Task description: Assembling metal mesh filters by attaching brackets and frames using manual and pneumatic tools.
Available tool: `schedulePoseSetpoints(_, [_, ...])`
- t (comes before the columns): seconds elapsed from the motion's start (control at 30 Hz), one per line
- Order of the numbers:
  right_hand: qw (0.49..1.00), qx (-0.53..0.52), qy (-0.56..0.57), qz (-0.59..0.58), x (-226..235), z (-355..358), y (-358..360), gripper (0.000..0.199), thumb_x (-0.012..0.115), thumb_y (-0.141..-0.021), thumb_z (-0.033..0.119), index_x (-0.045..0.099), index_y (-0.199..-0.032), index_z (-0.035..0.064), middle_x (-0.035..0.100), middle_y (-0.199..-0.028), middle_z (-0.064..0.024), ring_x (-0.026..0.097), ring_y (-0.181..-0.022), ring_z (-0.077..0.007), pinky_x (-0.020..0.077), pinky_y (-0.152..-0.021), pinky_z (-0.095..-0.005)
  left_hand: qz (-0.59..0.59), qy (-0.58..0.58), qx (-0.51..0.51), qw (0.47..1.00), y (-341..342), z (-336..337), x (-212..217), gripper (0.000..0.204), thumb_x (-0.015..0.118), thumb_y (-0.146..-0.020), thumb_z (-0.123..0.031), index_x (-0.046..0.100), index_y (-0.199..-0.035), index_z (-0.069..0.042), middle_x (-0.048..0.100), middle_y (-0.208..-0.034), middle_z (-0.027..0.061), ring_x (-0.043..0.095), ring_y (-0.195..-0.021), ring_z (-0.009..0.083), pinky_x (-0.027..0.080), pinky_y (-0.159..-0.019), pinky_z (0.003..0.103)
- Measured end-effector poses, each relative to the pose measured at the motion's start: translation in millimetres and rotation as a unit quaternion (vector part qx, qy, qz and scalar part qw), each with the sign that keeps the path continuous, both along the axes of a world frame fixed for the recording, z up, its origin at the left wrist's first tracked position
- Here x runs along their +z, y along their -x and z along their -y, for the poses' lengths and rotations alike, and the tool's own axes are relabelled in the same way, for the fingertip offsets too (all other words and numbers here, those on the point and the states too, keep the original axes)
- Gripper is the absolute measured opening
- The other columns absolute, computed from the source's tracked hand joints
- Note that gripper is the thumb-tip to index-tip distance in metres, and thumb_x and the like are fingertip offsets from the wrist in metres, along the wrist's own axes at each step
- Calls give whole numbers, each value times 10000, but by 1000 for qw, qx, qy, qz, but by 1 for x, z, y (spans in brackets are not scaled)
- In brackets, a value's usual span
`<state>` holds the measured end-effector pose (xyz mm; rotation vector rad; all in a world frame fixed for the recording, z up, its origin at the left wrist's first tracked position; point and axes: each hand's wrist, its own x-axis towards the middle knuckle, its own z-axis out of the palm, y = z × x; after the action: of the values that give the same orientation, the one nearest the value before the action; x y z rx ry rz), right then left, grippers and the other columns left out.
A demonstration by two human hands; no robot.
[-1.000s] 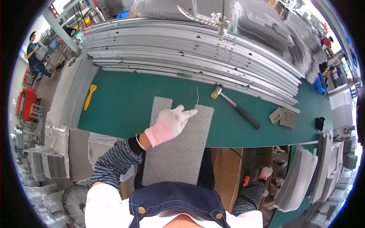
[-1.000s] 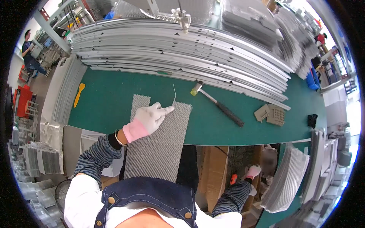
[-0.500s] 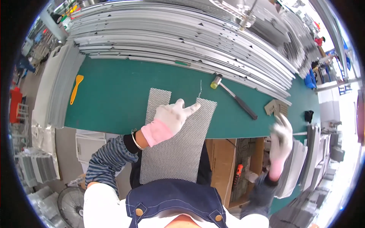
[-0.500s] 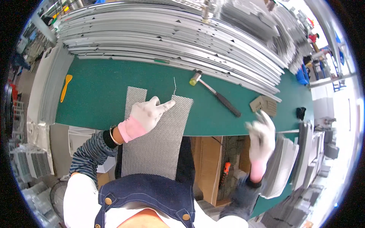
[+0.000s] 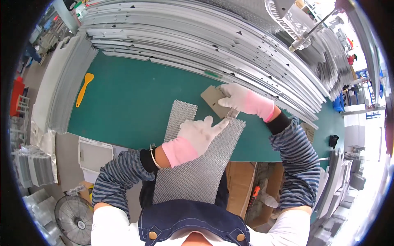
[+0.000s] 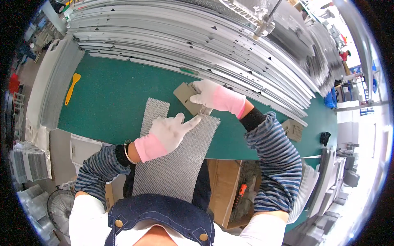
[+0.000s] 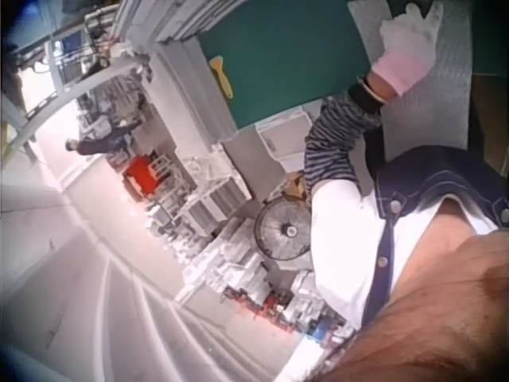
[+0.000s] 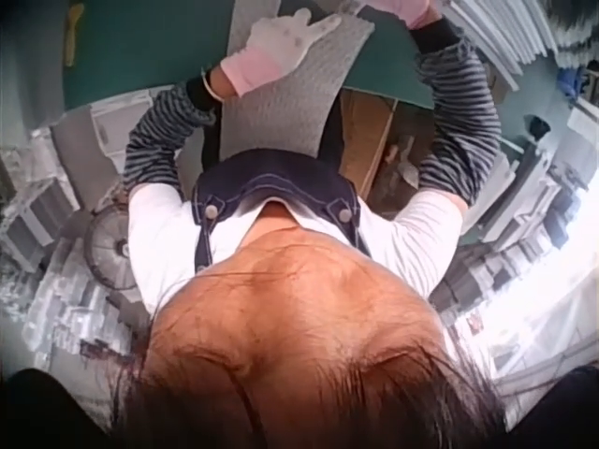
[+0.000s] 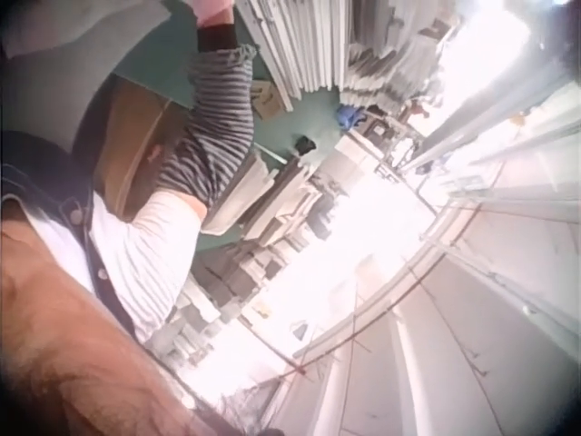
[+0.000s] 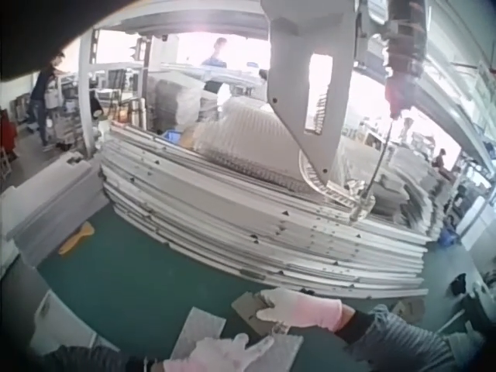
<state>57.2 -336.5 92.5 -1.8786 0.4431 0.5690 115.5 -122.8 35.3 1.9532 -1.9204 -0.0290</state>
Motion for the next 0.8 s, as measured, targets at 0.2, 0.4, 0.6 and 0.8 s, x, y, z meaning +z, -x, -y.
schedulePoseSetpoints(0.2, [995,-70,-29,57,-10,3,4,301,536,-948,105,517,-1208,-44,592,-853,-24,610,-665,-84,533,-580,-235,16,-36,7,999,-1,5,-4,574,586,-838,-133,476,-1400,-176,524,-804,72,585,-567,177,487,-463,320])
schedulePoseSetpoints(0.4, [998,26,49,42,3,-5,-2,229,520,-930,75,536,-1119,-54,547,-769,-24,566,-634,-83,506,-573,-251,16,-49,-15,999,0,6,0,570,580,-848,-131,470,-1404,-179,527,-803,70,595,-583,183,498,-476,323])
schedulePoseSetpoints(0.6, [994,17,70,76,-3,-2,1,260,512,-921,72,550,-1142,-60,593,-794,-61,577,-642,-101,499,-577,-266,7,-39,-16,999,-3,6,-4,564,581,-857,-124,469,-1408,-178,521,-781,65,585,-583,187,497,-476,318])
schedulePoseSetpoints(0.8, [996,1,63,56,-5,-3,3,332,517,-912,93,537,-1211,-51,623,-841,-93,598,-697,-138,513,-614,-288,3,-30,-20,999,-4,6,-5,508,591,-871,-129,517,-1373,-163,510,-756,53,557,-566,183,479,-471,321])
